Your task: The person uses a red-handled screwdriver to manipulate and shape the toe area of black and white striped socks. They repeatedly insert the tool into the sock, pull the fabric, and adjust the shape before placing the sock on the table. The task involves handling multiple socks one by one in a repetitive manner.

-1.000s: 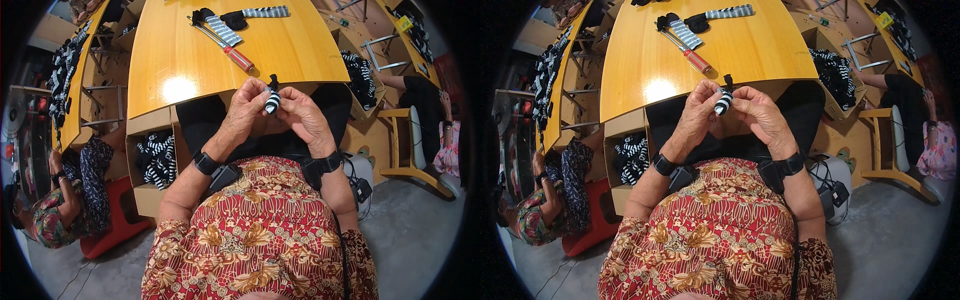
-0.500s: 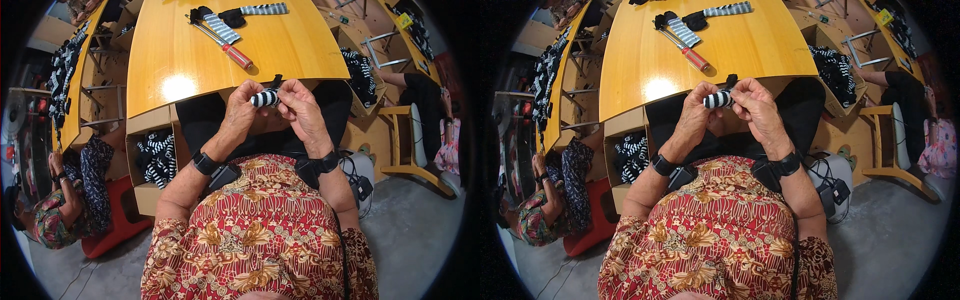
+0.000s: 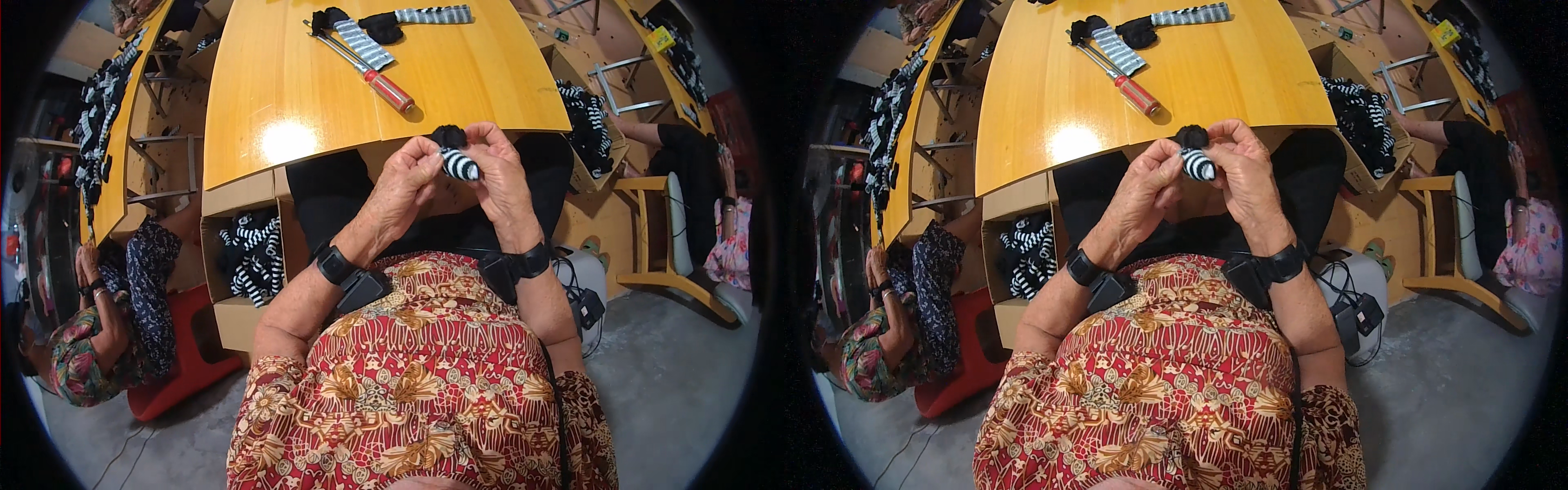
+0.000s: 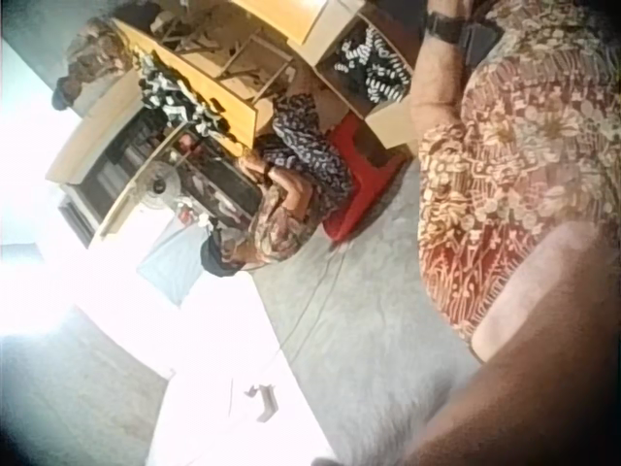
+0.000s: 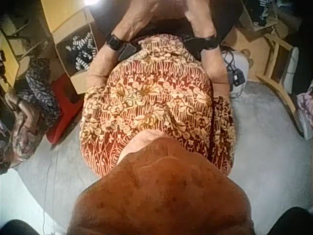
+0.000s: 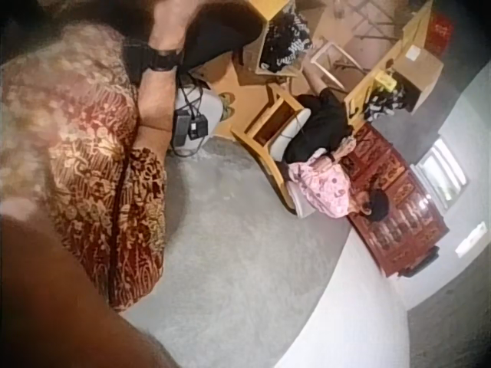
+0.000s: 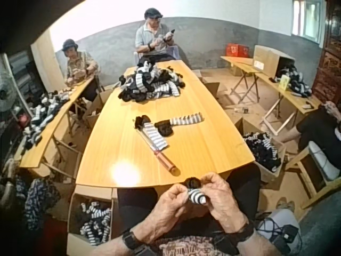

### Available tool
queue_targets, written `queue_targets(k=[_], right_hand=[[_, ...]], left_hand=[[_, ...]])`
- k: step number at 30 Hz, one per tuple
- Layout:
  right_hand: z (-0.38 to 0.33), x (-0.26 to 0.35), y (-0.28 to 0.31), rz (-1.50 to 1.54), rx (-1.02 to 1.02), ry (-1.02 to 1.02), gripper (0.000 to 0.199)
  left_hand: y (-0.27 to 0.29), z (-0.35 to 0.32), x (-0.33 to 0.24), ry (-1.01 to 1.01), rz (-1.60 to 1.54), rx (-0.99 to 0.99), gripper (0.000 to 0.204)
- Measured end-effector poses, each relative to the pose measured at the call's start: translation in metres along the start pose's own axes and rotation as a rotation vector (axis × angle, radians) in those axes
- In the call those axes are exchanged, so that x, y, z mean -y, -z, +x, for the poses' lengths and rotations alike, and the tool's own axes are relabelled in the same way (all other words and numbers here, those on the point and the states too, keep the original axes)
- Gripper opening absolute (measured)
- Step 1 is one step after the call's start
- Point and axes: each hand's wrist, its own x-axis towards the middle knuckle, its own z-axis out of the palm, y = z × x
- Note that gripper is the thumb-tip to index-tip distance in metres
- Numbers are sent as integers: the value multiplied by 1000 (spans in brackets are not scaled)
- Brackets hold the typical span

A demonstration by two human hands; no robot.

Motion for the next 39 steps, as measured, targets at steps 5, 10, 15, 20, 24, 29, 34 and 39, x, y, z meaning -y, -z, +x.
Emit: queue_targets(k=[5, 10, 15, 20, 24, 29, 34, 39], right_hand=[[-3, 1, 5, 14, 122, -70, 17], [-10, 12, 4, -65, 207, -95, 18], [-14, 8, 10, -158, 190, -35, 22], [-17, 10, 1, -136, 186, -30, 27], [-20, 15, -2, -193, 213, -1, 27], [-18, 17, 6, -142, 257, -16, 25], [-15, 15, 1, 149, 199, 21, 24], [-16, 16, -4, 214, 158, 38, 23]], left_hand=[[-5, -3, -4, -108, 142, -106, 11], [-14, 0, -10, -215, 259, -148, 10], [-14, 0, -11, -207, 269, -195, 12], [-18, 2, -11, -254, 394, -145, 11], [-16, 3, -13, -268, 426, -120, 15], [-18, 0, -19, -252, 479, -81, 13], [-30, 0, -23, -363, 374, -199, 8], [-28, -6, -25, -259, 402, -153, 17]])
